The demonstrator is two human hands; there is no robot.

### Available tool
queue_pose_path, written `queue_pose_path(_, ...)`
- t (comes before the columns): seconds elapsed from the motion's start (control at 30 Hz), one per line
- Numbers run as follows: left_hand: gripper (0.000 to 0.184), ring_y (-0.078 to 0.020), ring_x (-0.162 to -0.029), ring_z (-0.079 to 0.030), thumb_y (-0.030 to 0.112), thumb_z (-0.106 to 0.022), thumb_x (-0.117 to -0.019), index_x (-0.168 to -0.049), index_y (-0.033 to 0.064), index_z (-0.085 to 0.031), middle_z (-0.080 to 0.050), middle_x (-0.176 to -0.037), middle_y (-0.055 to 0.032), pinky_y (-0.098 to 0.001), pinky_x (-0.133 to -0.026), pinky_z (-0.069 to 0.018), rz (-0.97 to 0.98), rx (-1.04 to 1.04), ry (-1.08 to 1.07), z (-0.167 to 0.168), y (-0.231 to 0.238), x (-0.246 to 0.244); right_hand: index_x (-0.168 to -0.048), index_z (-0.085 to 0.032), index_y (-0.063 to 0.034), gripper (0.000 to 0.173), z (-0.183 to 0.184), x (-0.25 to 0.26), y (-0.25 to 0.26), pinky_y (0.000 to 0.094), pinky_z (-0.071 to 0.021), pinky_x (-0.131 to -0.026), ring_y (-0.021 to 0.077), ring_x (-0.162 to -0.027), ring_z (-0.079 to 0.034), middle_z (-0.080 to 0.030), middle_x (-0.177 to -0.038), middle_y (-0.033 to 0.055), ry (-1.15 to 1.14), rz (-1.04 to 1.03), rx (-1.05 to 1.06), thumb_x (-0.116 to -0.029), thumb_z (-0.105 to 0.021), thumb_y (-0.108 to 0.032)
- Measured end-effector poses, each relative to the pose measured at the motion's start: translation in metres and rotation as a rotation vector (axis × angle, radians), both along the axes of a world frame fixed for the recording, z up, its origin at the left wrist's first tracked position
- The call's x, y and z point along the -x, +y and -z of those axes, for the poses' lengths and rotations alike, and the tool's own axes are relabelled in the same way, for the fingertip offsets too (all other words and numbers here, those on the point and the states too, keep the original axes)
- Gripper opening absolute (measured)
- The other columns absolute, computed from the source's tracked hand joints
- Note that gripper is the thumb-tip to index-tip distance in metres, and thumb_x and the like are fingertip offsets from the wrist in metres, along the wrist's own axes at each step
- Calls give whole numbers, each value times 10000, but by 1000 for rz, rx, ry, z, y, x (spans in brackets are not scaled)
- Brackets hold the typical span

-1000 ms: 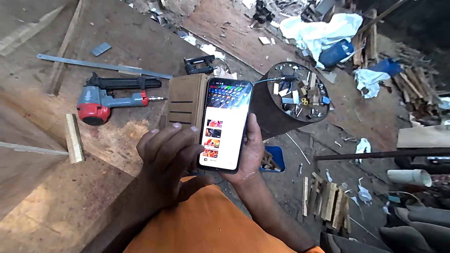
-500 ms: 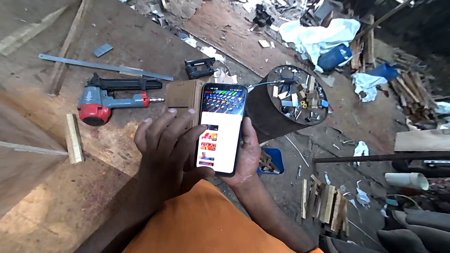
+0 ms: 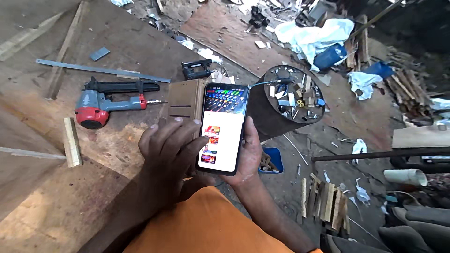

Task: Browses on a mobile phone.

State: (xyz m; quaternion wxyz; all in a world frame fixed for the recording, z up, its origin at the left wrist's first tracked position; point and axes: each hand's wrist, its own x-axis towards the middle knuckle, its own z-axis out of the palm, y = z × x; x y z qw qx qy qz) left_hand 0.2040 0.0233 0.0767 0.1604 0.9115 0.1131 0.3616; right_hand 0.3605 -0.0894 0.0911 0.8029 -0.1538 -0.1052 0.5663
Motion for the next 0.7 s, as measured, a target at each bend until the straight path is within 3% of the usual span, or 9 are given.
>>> queue_pose_path(0.3, 680, -271, -1467, -362, 748, -472, -932, -1317, 214, -644, -531, -1487, -41, -553, -1200, -199, -27, 1, -133, 5, -2, 5, -1276, -614, -135, 530, 0, 1, 0, 473, -571, -919, 242, -1111, -676, -686, -1193, 127, -2, 22, 36, -1000, -466, -563)
queue_pose_path(0.7, 625, -255, -1470, -364, 740, -493, -931, -1240, 229, -680, -536, -1487, -35, -553, -1205, -185, -12, -13, -100, 10, -3, 10, -1308, -597, -137, 540, 2, 4, 0, 478, -561, -939, 250, -1137, -666, -676, -1219, 132, 16, 4, 11, -998, -475, -562)
